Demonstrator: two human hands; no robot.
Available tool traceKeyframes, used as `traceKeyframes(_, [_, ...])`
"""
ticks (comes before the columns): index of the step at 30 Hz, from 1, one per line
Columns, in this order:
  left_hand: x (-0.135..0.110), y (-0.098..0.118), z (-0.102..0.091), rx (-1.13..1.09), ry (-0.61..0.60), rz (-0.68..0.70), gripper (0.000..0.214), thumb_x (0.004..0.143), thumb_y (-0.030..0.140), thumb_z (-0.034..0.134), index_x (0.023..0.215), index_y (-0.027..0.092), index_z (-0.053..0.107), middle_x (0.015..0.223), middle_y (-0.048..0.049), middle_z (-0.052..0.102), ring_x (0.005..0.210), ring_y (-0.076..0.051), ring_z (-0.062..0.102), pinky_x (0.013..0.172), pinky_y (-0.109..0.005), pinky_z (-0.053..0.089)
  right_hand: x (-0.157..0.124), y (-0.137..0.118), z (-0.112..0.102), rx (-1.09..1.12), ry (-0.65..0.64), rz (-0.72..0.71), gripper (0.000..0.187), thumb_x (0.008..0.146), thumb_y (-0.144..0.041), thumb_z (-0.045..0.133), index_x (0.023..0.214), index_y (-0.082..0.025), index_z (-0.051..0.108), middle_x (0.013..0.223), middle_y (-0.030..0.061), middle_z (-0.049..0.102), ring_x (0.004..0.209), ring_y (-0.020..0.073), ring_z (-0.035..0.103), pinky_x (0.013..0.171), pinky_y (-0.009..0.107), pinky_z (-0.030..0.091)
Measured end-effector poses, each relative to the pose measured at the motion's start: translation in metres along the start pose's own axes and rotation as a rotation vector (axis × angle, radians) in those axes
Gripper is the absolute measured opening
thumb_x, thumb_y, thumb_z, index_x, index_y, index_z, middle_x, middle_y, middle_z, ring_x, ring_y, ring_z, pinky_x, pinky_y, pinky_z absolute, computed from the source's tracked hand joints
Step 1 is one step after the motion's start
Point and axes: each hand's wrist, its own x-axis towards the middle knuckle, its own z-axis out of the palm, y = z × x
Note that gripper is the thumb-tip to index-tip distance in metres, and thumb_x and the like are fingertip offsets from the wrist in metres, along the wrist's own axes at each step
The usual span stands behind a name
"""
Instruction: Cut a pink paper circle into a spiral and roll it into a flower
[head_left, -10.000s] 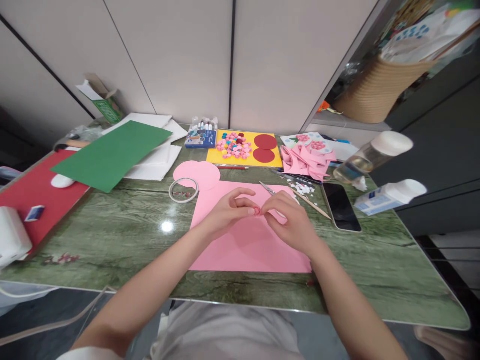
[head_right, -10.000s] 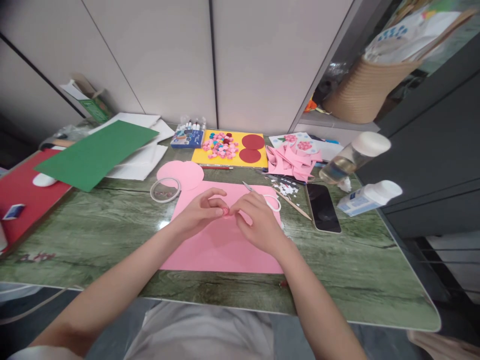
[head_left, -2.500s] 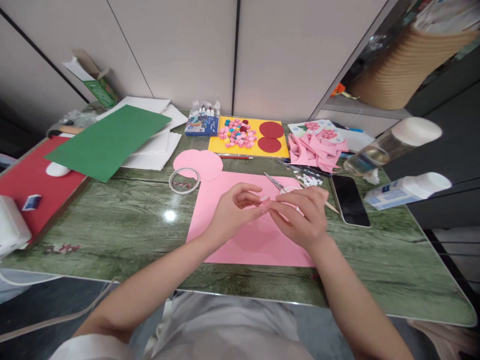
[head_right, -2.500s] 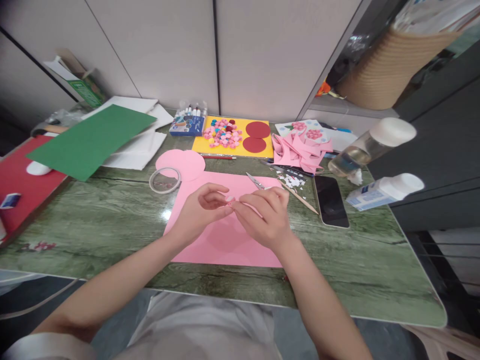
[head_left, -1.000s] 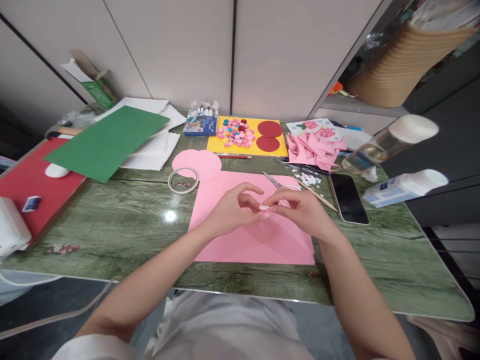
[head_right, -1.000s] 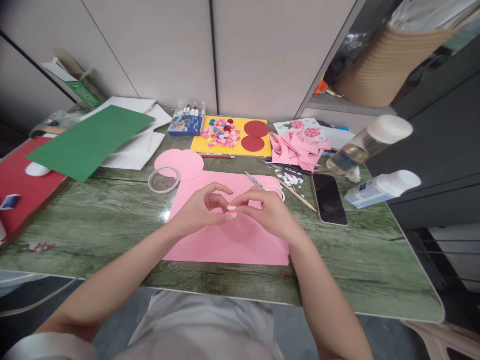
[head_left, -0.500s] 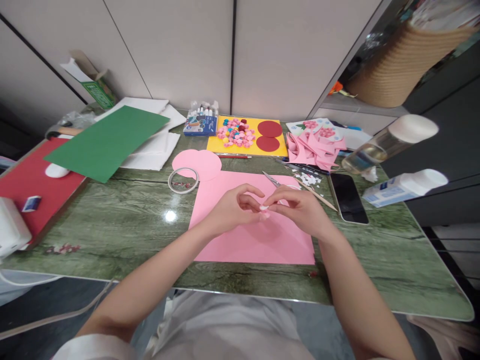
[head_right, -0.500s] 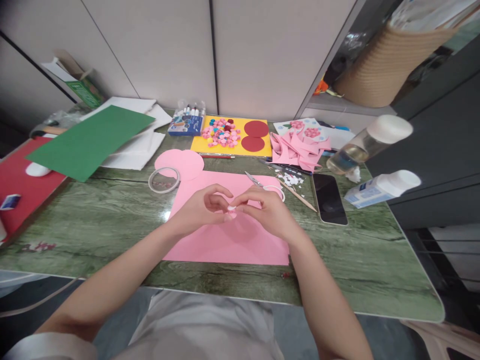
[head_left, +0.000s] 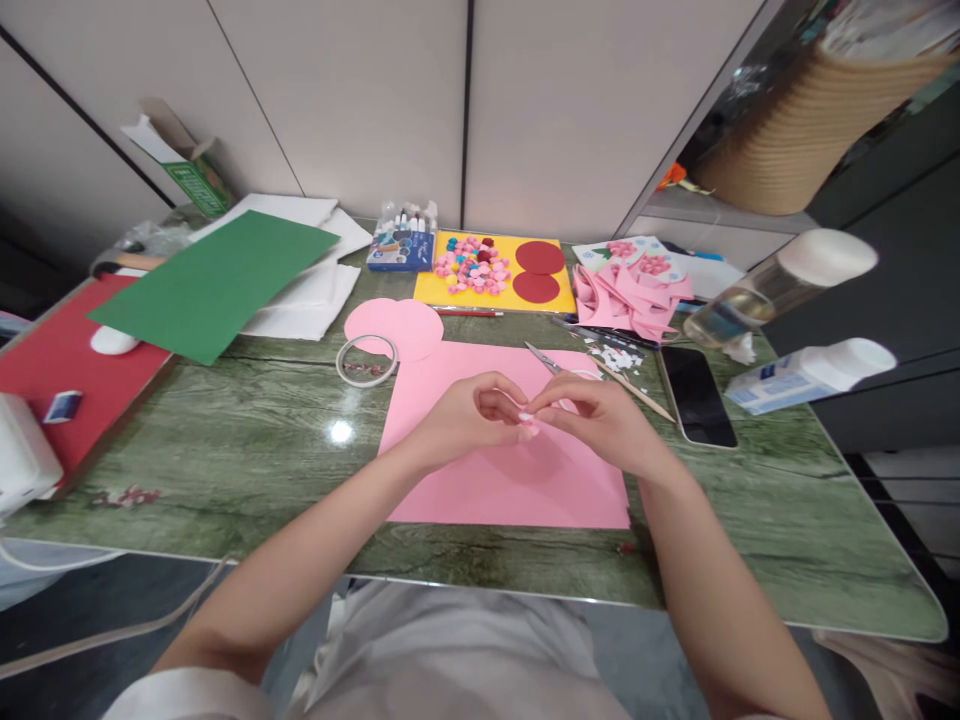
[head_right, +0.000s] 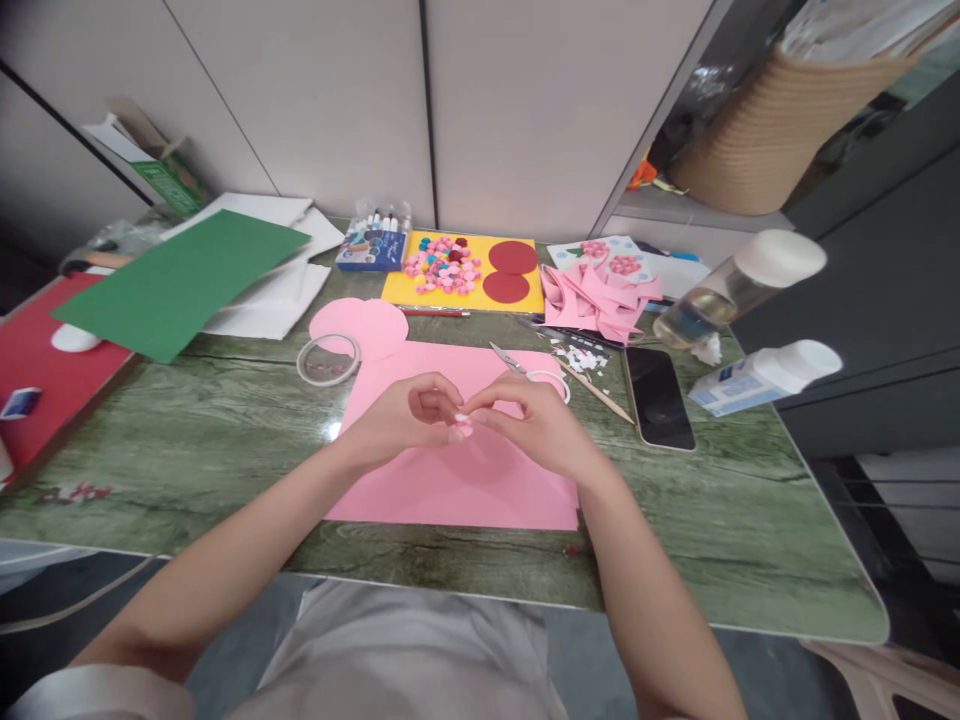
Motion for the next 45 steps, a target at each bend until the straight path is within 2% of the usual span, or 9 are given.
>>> traceKeyframes(8, [-0.0013,-0.0004,0.0036,0.176,0.046,0.087,0.028,0.067,0.023,0.070,0.088,0.016,0.053,0.075,-0.0030,0.065,0.076,-0.013,0.061,0.072,-0.025,0.044,0.0002,0.0013,0.0030,-0.043,-0.002,0.034,0.009,0.081,-0.025,0.059,0.083,-0.022,0.068,0.080,-0.0005,0.065,0.077,0.0146,0.058,0.075,0.032,0.044])
traceKeyframes(16, [-0.0026,-0.0035,0.0052,0.288,0.092,0.142,0.027,0.068,0.022,0.068,0.090,0.017,0.054,0.078,-0.0026,0.063,0.077,-0.013,0.061,0.073,-0.026,0.046,0.0019,0.0033,0.0076,0.007,-0.009,0.058,0.011,0.082,-0.024,0.056,0.082,-0.021,0.066,0.082,-0.0003,0.066,0.077,0.0145,0.058,0.073,0.029,0.043])
traceKeyframes(21, [-0.0013,-0.0030,0.0039,0.218,0.087,0.116,0.029,0.066,0.023,0.070,0.089,0.016,0.053,0.078,-0.0027,0.064,0.076,-0.013,0.062,0.072,-0.025,0.046,0.0030,0.0034,0.0059,0.141,-0.003,0.085,0.012,0.083,-0.026,0.054,0.085,-0.020,0.065,0.083,0.0013,0.065,0.078,0.0146,0.059,0.073,0.029,0.045])
traceKeyframes(26, [0.0001,-0.0018,0.0010,0.116,0.048,0.050,0.033,0.065,0.025,0.072,0.090,0.017,0.052,0.078,-0.0030,0.065,0.073,-0.012,0.062,0.072,-0.026,0.045,0.0025,0.0019,0.0039,0.243,-0.011,0.053,0.011,0.078,-0.025,0.062,0.087,-0.020,0.066,0.088,0.0029,0.066,0.083,0.0151,0.060,0.078,0.029,0.047])
traceKeyframes(33, [-0.0001,-0.0004,-0.0001,0.066,0.019,-0.014,0.039,0.064,0.027,0.074,0.094,0.018,0.051,0.075,-0.0017,0.065,0.071,-0.011,0.060,0.070,-0.026,0.044,0.0025,0.0007,0.0046,0.266,-0.025,0.083,0.011,0.075,-0.028,0.066,0.083,-0.021,0.070,0.084,0.0030,0.069,0.081,0.0157,0.062,0.077,0.030,0.048])
traceKeyframes(45, [-0.0002,-0.0006,0.0006,0.077,0.023,-0.015,0.039,0.063,0.027,0.075,0.093,0.018,0.052,0.073,-0.0006,0.064,0.070,-0.010,0.058,0.071,-0.026,0.044,0.0032,0.0042,0.0054,0.308,-0.019,0.117,0.017,0.073,-0.033,0.068,0.081,-0.019,0.071,0.082,0.0041,0.069,0.077,0.0160,0.063,0.074,0.032,0.051])
